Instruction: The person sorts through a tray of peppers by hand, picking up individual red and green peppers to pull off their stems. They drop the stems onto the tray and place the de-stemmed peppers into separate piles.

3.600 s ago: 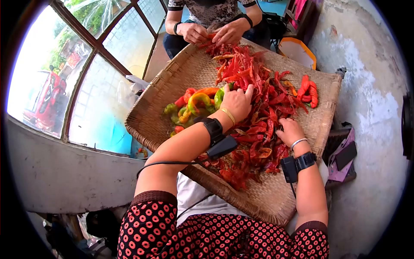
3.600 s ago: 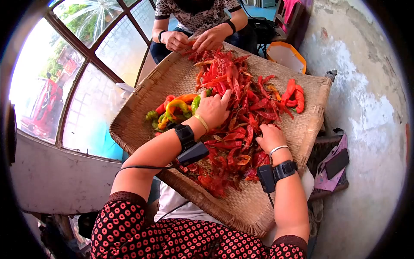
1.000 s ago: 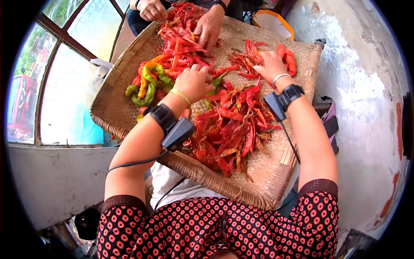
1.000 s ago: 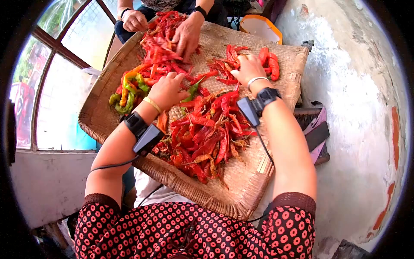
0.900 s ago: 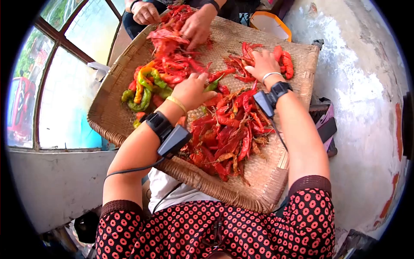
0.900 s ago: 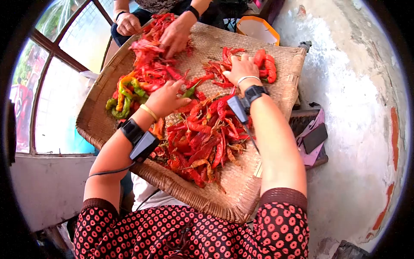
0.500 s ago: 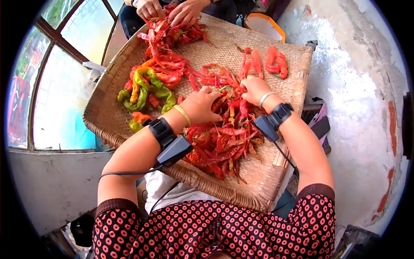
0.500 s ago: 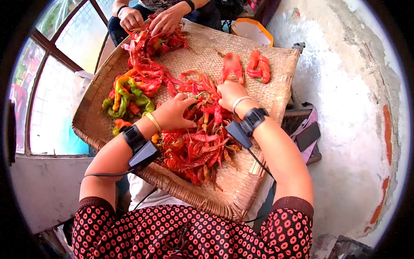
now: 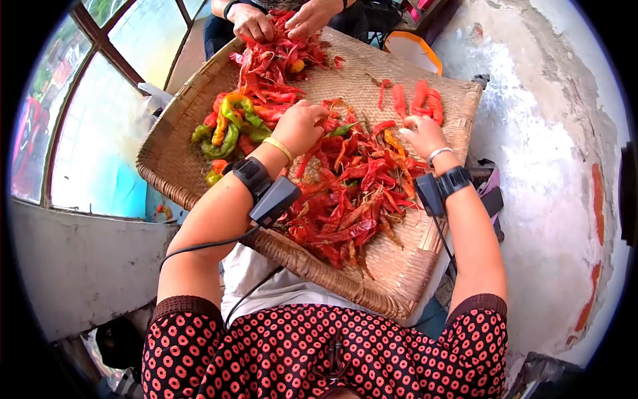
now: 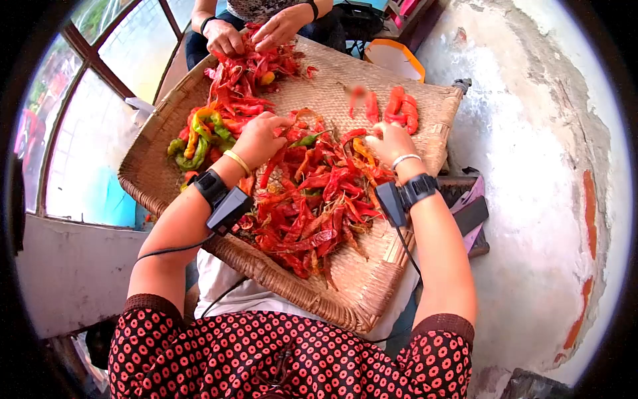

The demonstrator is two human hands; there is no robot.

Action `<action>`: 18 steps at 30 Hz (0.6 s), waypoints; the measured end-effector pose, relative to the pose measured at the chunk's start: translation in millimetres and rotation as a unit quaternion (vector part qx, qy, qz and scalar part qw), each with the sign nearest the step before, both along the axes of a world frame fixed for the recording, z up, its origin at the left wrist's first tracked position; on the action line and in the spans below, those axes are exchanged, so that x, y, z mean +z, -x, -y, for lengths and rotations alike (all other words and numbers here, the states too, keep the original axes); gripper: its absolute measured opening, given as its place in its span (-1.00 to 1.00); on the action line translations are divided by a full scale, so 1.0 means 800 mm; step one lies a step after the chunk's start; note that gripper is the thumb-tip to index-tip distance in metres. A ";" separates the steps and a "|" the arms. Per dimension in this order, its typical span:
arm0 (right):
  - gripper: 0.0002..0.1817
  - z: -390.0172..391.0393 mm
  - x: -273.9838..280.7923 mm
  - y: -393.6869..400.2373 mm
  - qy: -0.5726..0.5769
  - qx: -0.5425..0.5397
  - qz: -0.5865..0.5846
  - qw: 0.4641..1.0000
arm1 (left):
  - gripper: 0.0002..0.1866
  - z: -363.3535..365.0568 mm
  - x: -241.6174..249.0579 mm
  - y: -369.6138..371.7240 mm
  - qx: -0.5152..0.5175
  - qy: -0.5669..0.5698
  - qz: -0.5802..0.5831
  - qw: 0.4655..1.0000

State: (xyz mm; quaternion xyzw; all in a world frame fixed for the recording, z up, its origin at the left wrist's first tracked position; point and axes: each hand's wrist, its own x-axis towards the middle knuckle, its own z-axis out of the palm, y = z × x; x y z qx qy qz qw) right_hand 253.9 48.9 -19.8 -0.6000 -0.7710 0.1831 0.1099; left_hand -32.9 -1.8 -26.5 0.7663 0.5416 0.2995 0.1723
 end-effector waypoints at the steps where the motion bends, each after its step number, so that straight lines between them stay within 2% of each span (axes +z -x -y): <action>1: -0.65 -0.006 -0.005 0.003 -0.055 0.002 0.028 0.998 | -0.70 -0.003 -0.002 0.003 0.002 0.002 -0.003 1.000; 2: -0.63 -0.013 -0.011 0.006 -0.108 0.004 0.056 0.993 | -0.71 -0.006 -0.006 0.006 0.010 -0.007 0.002 1.000; 5: -0.62 -0.030 -0.020 0.014 -0.082 0.008 0.138 0.987 | -0.73 -0.002 -0.003 0.006 0.027 -0.031 -0.022 0.999; 7: -0.66 -0.029 -0.023 0.018 -0.070 0.017 0.160 0.985 | -0.72 0.004 0.007 0.000 -0.053 -0.151 -0.077 0.984; 8: -0.70 -0.029 -0.025 0.020 -0.059 0.026 0.185 0.981 | -0.69 0.007 0.014 -0.004 -0.125 -0.161 -0.064 0.977; 11: -0.77 -0.028 -0.022 0.022 -0.044 0.012 0.192 0.980 | -0.69 0.015 0.004 -0.017 -0.233 -0.078 -0.080 0.966; 12: -0.77 -0.030 -0.024 0.018 -0.046 0.010 0.195 0.980 | -0.77 0.015 0.000 -0.020 -0.252 -0.043 -0.107 0.961; 13: -0.80 -0.034 -0.029 0.010 -0.045 -0.016 0.089 0.995 | -0.77 0.014 -0.001 -0.018 -0.253 -0.046 -0.105 0.961; 14: -0.82 -0.037 -0.031 0.002 -0.044 -0.042 -0.019 0.998 | -0.81 0.014 -0.001 -0.016 -0.243 0.007 -0.139 0.960; 15: -0.82 -0.037 -0.025 -0.004 -0.047 -0.043 -0.016 0.998 | -0.84 0.016 0.007 -0.014 -0.231 0.059 -0.173 0.956; 16: -0.81 -0.037 -0.019 -0.009 0.009 -0.074 -0.196 0.978 | -0.81 0.018 0.017 -0.014 -0.204 0.115 -0.180 0.955; 17: -0.80 -0.036 -0.014 -0.012 0.063 -0.101 -0.369 0.922 | -0.81 0.017 0.020 -0.010 -0.203 0.111 -0.179 0.956; 18: -0.78 -0.023 0.008 -0.006 0.088 -0.125 -0.411 0.899 | -0.80 0.014 0.022 -0.005 -0.222 0.164 -0.173 0.945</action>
